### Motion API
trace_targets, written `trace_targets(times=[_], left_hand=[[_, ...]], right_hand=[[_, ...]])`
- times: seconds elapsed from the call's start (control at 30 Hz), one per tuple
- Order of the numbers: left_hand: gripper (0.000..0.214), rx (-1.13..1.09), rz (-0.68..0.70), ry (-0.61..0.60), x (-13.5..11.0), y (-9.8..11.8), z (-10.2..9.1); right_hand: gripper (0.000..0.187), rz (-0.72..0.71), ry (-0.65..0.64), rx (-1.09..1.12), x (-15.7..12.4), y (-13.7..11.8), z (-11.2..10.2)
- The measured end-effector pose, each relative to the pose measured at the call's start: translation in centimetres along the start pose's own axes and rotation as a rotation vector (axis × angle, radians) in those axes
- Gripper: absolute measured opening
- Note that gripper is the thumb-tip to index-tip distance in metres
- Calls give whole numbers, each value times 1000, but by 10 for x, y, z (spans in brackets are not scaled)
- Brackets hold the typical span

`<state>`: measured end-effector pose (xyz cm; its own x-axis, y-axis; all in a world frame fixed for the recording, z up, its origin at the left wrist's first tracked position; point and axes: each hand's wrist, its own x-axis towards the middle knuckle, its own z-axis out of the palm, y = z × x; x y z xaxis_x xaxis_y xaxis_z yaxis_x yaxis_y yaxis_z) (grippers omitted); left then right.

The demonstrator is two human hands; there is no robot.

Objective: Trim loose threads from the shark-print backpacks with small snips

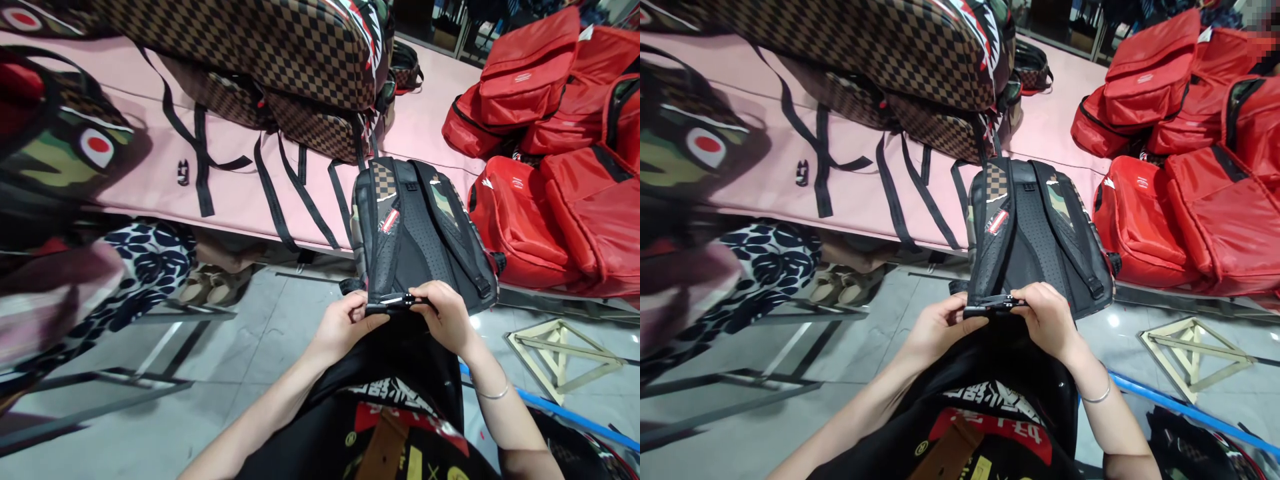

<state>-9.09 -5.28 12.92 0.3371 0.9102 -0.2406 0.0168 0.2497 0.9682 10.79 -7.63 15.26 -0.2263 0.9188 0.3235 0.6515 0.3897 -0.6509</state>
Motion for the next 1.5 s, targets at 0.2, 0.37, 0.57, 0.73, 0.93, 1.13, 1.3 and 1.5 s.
trace_targets(times=[0.2,0.37,0.57,0.73,0.93,1.13,1.3,1.5], left_hand=[[25,35,14,1,2,-2,-1],[27,-13,-24,6,1,3,0],[31,-200,-121,10,-1,9,5],[40,-254,-89,60,-2,11,6],[47,109,91,278,-6,2,0],[27,171,-28,230,-15,12,-18],[32,-473,-215,-33,-14,27,-21],[18,-540,-191,10,-12,27,-15]], right_hand=[[14,10,27,-40,-1,-3,2],[11,37,115,33,-2,-5,3],[10,103,147,105,2,-9,2],[14,333,233,336,10,-13,17],[16,511,211,663,25,-20,54],[17,566,266,756,28,-24,55],[15,376,337,409,9,-17,45],[17,73,221,228,-4,-14,39]])
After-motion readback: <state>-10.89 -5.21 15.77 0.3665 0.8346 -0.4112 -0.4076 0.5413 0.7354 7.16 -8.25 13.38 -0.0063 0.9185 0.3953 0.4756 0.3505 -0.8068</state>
